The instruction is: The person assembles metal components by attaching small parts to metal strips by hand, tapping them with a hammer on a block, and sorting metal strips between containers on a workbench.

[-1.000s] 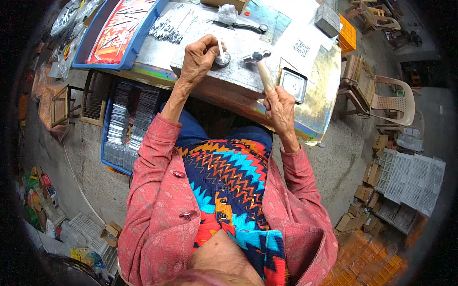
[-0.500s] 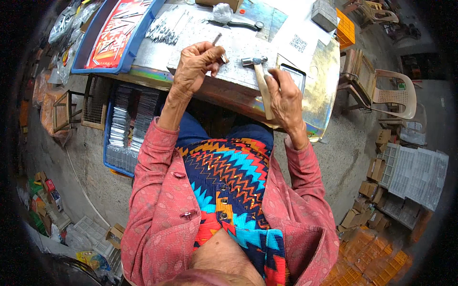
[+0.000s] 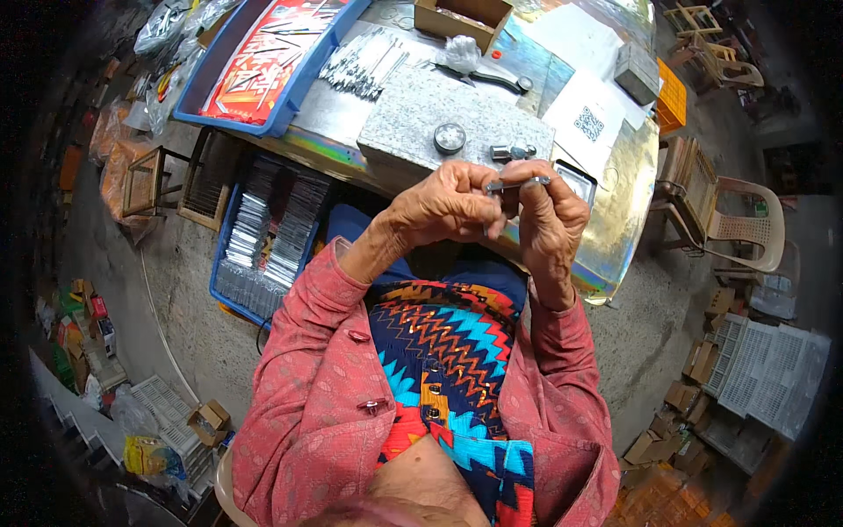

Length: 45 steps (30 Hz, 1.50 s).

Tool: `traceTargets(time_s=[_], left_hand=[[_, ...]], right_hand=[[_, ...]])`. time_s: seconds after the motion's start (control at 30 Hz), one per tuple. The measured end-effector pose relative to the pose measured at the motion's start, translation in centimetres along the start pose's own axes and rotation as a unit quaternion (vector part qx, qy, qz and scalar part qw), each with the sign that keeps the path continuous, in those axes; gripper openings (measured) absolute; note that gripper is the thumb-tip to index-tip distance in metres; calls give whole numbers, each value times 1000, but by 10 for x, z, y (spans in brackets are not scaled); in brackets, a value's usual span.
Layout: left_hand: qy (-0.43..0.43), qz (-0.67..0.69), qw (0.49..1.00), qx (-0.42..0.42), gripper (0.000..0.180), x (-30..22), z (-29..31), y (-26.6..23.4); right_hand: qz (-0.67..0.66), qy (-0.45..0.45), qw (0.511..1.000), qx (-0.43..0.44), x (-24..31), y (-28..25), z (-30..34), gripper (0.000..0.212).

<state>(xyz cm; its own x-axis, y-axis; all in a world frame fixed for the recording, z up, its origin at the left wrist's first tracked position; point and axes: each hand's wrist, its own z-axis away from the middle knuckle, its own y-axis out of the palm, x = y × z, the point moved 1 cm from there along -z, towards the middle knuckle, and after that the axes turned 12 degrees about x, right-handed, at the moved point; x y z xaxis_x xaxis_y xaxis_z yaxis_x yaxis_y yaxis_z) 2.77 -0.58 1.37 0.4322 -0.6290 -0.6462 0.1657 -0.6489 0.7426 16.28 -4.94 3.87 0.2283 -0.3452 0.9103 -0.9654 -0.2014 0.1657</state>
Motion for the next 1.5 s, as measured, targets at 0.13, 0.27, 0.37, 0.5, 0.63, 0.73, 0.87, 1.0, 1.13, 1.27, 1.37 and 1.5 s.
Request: traceTargets(time_s=[0.13,0.27,0.37,0.5,0.63,0.73,0.87,1.0,1.13,1.27,1.37,1.5], left_hand=[[-21,25,999,38,15,1,1,6],[-43,5,999,28,13,0,2,5],[-48,-45,998,-11,13,-8,6,1],[7,-289,940,-181,11,-51,18,-16],[138,-478,813,-302,15,-101,27,-93],[74,-636,644,-419,16,-126,30,-168],[-47,-748,443,-492,14,-128,14,-207],[-76,-770,410,-484,13,-123,2,-213],[-21,-789,393,-472,10,-120,11,-216],[28,-790,382,-479,9,-137,34,-199],[31,-758,365,-540,13,-164,66,-189],[-93,-754,305,-575,14,-194,125,-196]], right_hand=[[-115,45,992,5,1,1,-5,25],[-148,83,986,10,1,-4,-12,27],[-129,142,981,35,-3,-10,-17,30],[-96,144,985,-21,-4,-17,-18,34],[-42,160,985,-41,-9,-39,1,28],[9,177,983,-42,-16,-44,11,26],[47,200,977,-50,-19,-41,24,23],[52,223,970,-77,-21,-43,32,21],[32,218,972,-83,-22,-44,33,20],[49,203,974,-88,-24,-49,34,20],[67,187,975,-99,-25,-57,38,19],[67,156,976,-134,-31,-76,46,18]])
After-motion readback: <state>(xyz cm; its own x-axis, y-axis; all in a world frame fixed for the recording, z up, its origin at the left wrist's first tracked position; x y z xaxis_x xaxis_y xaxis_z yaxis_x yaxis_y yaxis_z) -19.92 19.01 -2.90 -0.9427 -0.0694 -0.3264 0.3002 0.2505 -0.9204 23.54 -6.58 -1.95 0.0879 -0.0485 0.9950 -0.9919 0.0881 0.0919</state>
